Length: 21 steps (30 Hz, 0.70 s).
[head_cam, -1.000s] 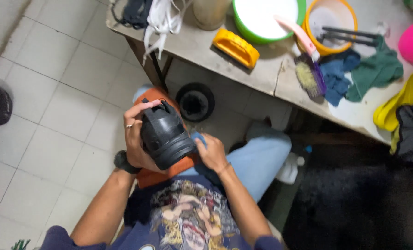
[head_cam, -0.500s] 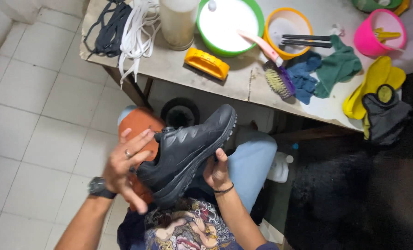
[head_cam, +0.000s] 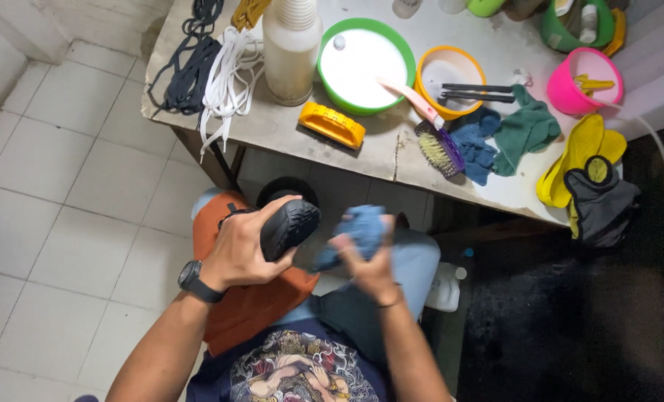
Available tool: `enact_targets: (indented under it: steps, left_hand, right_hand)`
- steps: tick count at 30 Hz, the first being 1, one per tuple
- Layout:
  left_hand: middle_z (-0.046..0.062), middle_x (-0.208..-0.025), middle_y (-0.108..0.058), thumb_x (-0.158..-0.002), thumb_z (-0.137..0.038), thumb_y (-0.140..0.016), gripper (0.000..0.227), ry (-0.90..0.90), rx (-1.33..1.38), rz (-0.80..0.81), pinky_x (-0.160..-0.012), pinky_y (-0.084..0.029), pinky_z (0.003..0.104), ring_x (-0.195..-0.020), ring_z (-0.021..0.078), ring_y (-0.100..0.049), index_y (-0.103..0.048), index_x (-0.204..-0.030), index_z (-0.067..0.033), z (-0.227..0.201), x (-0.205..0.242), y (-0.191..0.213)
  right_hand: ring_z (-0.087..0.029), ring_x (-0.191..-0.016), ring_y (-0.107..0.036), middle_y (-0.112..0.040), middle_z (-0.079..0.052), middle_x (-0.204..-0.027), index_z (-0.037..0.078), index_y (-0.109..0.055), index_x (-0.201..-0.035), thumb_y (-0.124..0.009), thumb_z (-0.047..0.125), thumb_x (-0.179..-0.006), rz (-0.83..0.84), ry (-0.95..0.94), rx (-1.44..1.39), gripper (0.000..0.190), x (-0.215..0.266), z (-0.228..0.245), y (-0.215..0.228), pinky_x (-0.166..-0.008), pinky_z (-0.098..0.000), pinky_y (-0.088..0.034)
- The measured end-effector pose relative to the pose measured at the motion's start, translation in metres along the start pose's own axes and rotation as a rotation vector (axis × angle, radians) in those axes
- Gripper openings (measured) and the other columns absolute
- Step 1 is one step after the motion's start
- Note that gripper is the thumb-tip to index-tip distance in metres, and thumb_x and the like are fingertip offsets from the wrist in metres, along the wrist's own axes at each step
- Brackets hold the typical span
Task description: The person scrubs a black sneaker with a small brush and a white cleaning paste, then wipes it with a blue cloth. They repeat the scrubbing and wiping cycle multiple times, rotating the shoe to clean different areas.
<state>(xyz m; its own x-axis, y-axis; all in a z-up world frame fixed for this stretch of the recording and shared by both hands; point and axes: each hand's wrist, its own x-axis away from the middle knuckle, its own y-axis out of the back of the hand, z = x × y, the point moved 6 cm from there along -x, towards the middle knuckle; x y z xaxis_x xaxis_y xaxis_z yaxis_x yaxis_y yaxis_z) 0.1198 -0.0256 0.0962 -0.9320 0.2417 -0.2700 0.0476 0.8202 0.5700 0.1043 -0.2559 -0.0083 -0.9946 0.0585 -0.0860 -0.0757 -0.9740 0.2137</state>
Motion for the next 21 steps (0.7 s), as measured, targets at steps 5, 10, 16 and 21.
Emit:
enact_targets:
  steps: [5, 10, 16, 21]
  left_hand:
    - [0.009, -0.087, -0.077, -0.056, -0.040, -0.080, 0.084, 0.045, -0.086, -0.021, -0.068, -0.059, 0.046, -0.081, 0.0350, -0.075, -0.062, -0.138, -0.0272, 0.016, 0.001, -0.002]
    - [0.010, -0.080, -0.074, -0.056, -0.040, -0.081, 0.087, 0.078, -0.194, -0.014, -0.069, -0.058, 0.047, -0.080, 0.0335, -0.075, -0.059, -0.140, -0.0313, 0.020, 0.002, -0.008]
    - [0.012, -0.074, -0.073, -0.058, -0.039, -0.080, 0.083, 0.173, -0.250, -0.033, -0.067, -0.058, 0.048, -0.076, 0.0364, -0.075, -0.060, -0.138, -0.0348, 0.026, 0.007, -0.011]
    - [0.004, -0.090, -0.077, -0.071, -0.040, -0.072, 0.072, 0.178, -0.327, -0.038, -0.063, -0.057, 0.046, -0.076, 0.0318, -0.072, -0.055, -0.140, -0.0290, 0.015, 0.004, -0.006]
  right_hand:
    - [-0.035, -0.099, -0.066, -0.064, -0.017, -0.111, 0.011, -0.047, -0.131, -0.075, 0.025, -0.100, -0.393, 0.222, 0.418, 0.044, -0.070, 0.052, 0.150, -0.092, -0.0496, -0.053]
    - [-0.061, -0.110, -0.059, -0.061, -0.039, -0.118, -0.005, -0.052, -0.137, -0.071, 0.048, -0.104, -0.296, 0.199, 0.833, 0.066, -0.159, 0.074, 0.224, -0.095, -0.0665, -0.045]
    - [-0.025, -0.102, -0.061, -0.064, 0.005, -0.108, 0.027, -0.075, -0.102, -0.089, 0.032, -0.088, -0.319, 0.708, 1.170, 0.020, -0.234, 0.095, 0.207, -0.088, -0.0408, -0.045]
    - [-0.034, -0.100, -0.048, -0.062, -0.002, -0.095, 0.024, -0.085, -0.090, -0.089, 0.044, -0.078, 0.050, 0.483, 1.346, 0.023, -0.298, 0.063, 0.169, -0.087, -0.0488, -0.037]
